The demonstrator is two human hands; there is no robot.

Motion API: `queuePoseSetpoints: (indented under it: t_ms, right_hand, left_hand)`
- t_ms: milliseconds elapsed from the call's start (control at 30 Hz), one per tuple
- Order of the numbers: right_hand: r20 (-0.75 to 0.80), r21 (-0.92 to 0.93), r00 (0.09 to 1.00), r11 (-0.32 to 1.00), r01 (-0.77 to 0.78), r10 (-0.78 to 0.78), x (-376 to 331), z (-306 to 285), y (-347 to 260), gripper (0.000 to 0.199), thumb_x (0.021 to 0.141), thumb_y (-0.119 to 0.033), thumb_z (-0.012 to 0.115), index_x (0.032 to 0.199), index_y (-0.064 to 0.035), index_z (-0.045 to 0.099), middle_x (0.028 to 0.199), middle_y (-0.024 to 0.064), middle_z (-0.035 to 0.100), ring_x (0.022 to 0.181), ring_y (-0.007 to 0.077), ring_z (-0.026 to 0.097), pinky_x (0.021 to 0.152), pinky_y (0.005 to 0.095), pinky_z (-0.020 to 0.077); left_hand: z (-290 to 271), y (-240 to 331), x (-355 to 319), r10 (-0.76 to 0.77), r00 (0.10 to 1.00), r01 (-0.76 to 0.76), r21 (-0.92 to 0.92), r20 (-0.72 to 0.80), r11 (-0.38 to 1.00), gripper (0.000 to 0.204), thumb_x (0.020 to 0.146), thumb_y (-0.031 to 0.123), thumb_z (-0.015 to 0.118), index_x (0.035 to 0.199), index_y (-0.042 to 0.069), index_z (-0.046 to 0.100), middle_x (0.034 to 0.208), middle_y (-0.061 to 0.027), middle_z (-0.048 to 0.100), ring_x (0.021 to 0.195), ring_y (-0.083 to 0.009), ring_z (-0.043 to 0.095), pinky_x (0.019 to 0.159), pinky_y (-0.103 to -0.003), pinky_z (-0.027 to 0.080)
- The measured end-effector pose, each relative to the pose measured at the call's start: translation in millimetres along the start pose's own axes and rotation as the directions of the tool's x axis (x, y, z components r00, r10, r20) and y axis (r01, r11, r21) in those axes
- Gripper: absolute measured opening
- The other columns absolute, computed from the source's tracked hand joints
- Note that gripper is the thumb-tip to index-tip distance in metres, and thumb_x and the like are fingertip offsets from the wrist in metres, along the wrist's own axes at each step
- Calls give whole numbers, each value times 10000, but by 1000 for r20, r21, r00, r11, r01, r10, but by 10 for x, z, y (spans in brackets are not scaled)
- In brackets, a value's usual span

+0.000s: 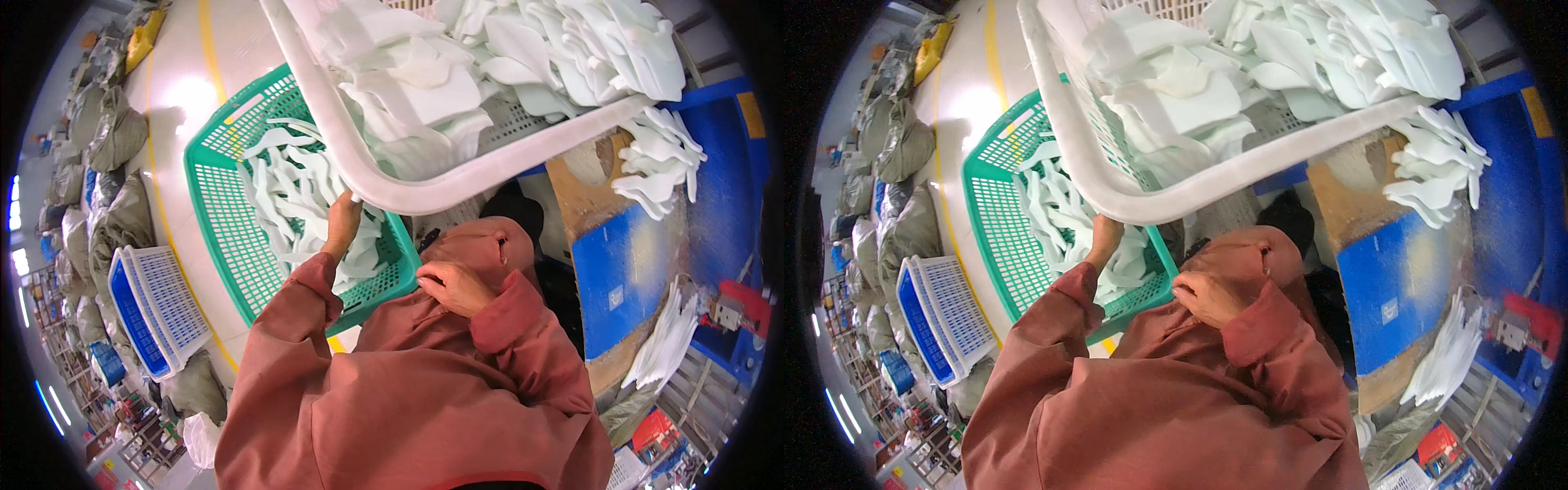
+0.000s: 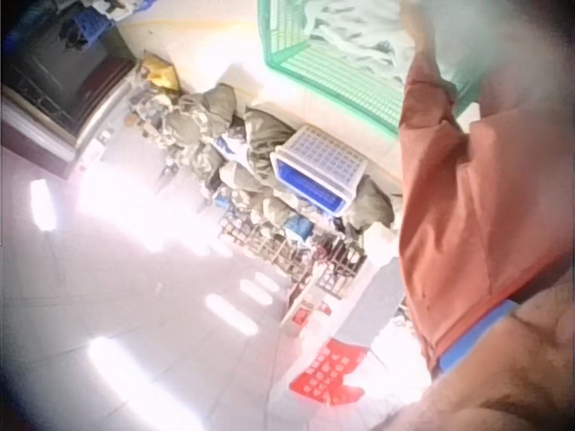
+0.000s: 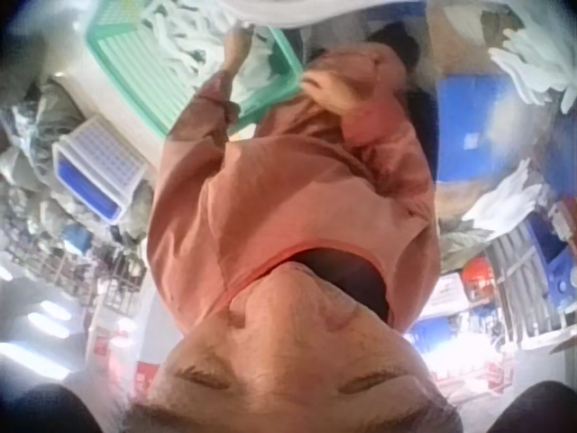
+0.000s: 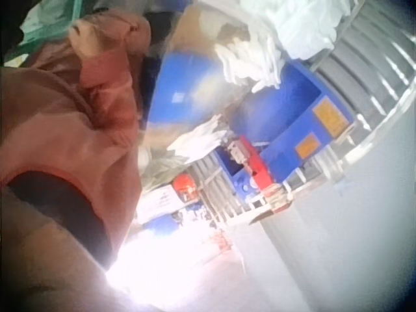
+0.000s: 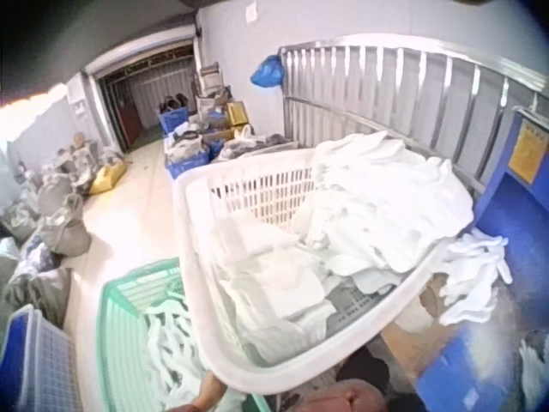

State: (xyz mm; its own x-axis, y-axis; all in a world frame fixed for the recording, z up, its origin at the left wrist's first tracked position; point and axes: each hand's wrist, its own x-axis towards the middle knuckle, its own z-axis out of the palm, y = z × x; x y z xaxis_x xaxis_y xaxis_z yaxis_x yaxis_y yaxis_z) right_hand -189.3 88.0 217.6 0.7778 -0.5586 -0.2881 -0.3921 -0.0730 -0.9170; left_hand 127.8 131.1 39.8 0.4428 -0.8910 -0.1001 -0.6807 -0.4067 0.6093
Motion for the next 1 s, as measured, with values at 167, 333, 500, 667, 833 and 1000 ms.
queuePoseSetpoints:
  t_ms: [167, 333, 500, 667, 833, 1000]
  right_hand:
    - [28, 35, 999, 998, -47, 46, 63, -58, 26, 203, 985, -163, 668, 1085, 3, 731, 985, 170, 742, 920, 317, 711, 833, 392, 554]
    - [46, 143, 996, 986, -83, 77, 82, -108, 74, 211, 991, -179, 647, 1055, 7, 725, 952, 166, 747, 878, 303, 713, 794, 395, 549]
    - [63, 196, 985, 966, -172, 162, 106, -122, 184, 221, 1001, -185, 640, 1059, 12, 721, 955, 149, 743, 868, 257, 700, 787, 373, 543]
    - [29, 158, 979, 967, -202, 200, 120, -85, 282, 260, 998, -203, 658, 1147, 2, 715, 1014, 157, 758, 906, 246, 718, 827, 356, 560]
    - [55, 140, 970, 960, -243, 238, 159, -92, 288, 279, 991, -205, 674, 1175, 2, 708, 1019, 145, 762, 885, 225, 714, 818, 358, 564]
    - [82, 150, 951, 940, -306, 297, 184, -90, 296, 280, 998, -198, 678, 1181, 12, 703, 1017, 125, 754, 865, 196, 692, 796, 339, 558]
  left_hand:
    - [-655, -99, 314, -444, 875, 350, -381, -193, 856, 359, 964, 232, 740, 1174, -41, 641, 939, -144, 750, 796, -215, 716, 738, -357, 569]
    - [-569, -379, 648, -481, 858, 430, -766, 182, 478, 412, 968, 347, 760, 1196, 22, 646, 1211, -134, 693, 1004, -209, 695, 817, -393, 583]
    - [-226, -508, 645, -379, 905, 361, -124, -195, 924, 941, 842, 432, 819, 1527, -84, 432, 1444, -355, 534, 1353, -457, 521, 1134, -464, 439]
    - [-120, -472, 688, -535, 839, 494, -271, -102, 826, 1057, 800, 558, 819, 1445, -189, 441, 1430, -384, 547, 1349, -465, 548, 1142, -451, 426]
    - [-97, -359, 725, -613, 789, 537, -436, -43, 722, 1049, 770, 596, 834, 1375, -190, 494, 1358, -365, 595, 1270, -444, 605, 1094, -442, 459]
    - [-94, -211, 733, -601, 799, 544, -455, 26, 704, 1074, 752, 607, 848, 1360, -203, 492, 1360, -354, 589, 1250, -414, 621, 1061, -430, 492]
